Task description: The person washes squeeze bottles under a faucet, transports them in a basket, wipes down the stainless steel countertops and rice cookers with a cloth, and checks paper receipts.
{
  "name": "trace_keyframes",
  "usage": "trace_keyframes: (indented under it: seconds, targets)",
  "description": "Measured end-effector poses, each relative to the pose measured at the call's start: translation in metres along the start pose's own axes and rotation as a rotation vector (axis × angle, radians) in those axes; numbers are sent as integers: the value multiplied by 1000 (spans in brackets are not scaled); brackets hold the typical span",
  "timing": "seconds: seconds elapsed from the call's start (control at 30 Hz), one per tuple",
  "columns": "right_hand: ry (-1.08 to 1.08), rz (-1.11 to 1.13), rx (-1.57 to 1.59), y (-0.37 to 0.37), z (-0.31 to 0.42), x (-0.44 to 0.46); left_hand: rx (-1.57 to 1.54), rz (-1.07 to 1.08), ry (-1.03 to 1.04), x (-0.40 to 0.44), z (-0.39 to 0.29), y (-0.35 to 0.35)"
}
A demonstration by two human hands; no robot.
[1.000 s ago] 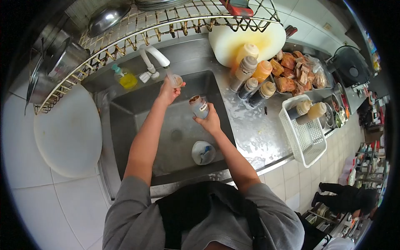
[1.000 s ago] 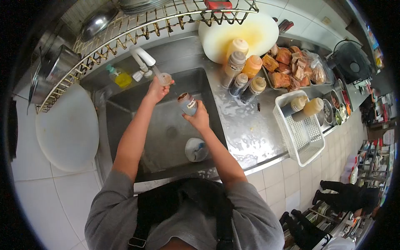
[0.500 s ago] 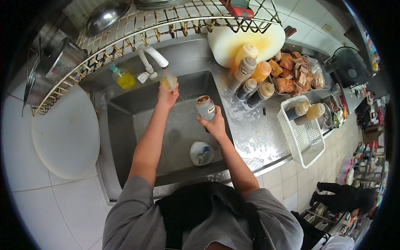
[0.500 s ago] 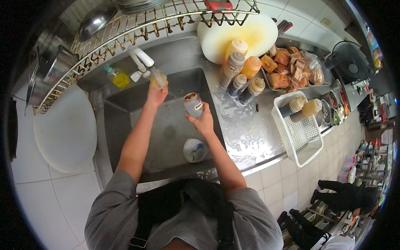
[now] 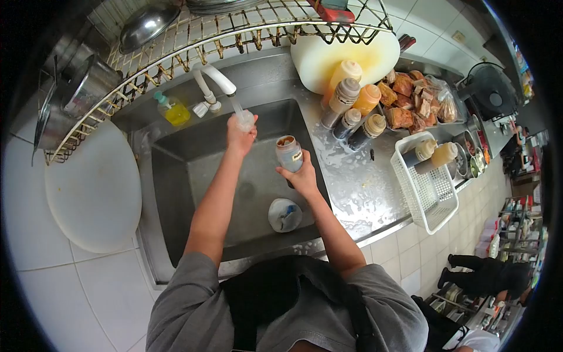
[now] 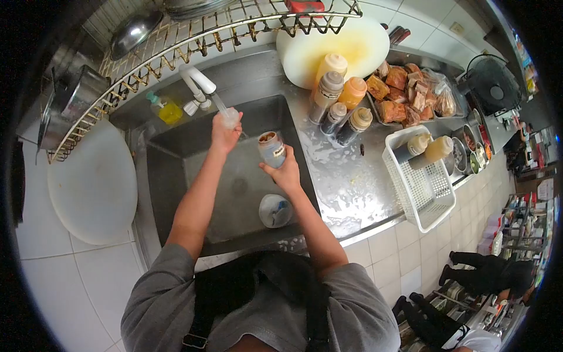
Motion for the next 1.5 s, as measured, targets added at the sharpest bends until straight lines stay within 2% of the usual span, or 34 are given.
trace_keyframes:
  seconds: [0.07, 0.27, 0.37, 0.57, 0.67, 0.77, 0.87, 0.97, 1.07, 1.17, 1.2, 1.3, 1.33, 1.4, 1.5]
  targets:
    - [0, -6, 29, -1, 2, 1, 468, -127, 187, -10, 1, 7]
    - [-85, -32, -71, -1, -16, -5, 1116, 4, 416, -54, 26, -14]
    - [-83, 2, -96, -2, -16, -7, 779, 212, 263, -100, 19, 37]
    - [-220, -5, -220, -13, 3, -13, 971, 316, 235, -117, 3, 57]
    - [-285, -22, -276, -20, 14, -15, 997, 440, 335, -128, -9, 68]
    - [-234, 71, -165, -24, 30, -17, 728, 656, 279, -128, -8, 69]
    - [-124, 185, 4, -27, 50, -25, 643, 634, 190, -137, -13, 82]
    - [-74, 222, 119, -33, 66, -28, 860, 511, 504, -143, -20, 94]
    - [-106, 150, 133, -44, 73, -23, 1154, 88, 838, -102, -24, 42]
    - [-144, 46, 1, -55, 75, -18, 845, -50, 396, -101, -22, 34]
    - [-138, 22, -53, -54, 72, -18, 773, -4, 430, -121, -19, 66]
    - [-229, -81, -209, -48, 67, -23, 893, 40, 522, -141, 21, 113]
    - [-274, -120, -259, -49, 66, -27, 909, 59, 468, -145, 23, 124]
    - [-89, 82, 55, -62, 62, -29, 947, 116, 360, -150, 23, 147]
    - [108, 342, 490, -100, 65, -38, 695, 556, 35, -154, 22, 173]
Point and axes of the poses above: each hand's wrist, its own x-axis towards the middle knuckle, its own y-axis out of the palm, z = x × y, the point moved 1 cm from there along x, towards the middle knuckle, and after that the axes turned 6 degrees about -z, right-handed, at the moved point
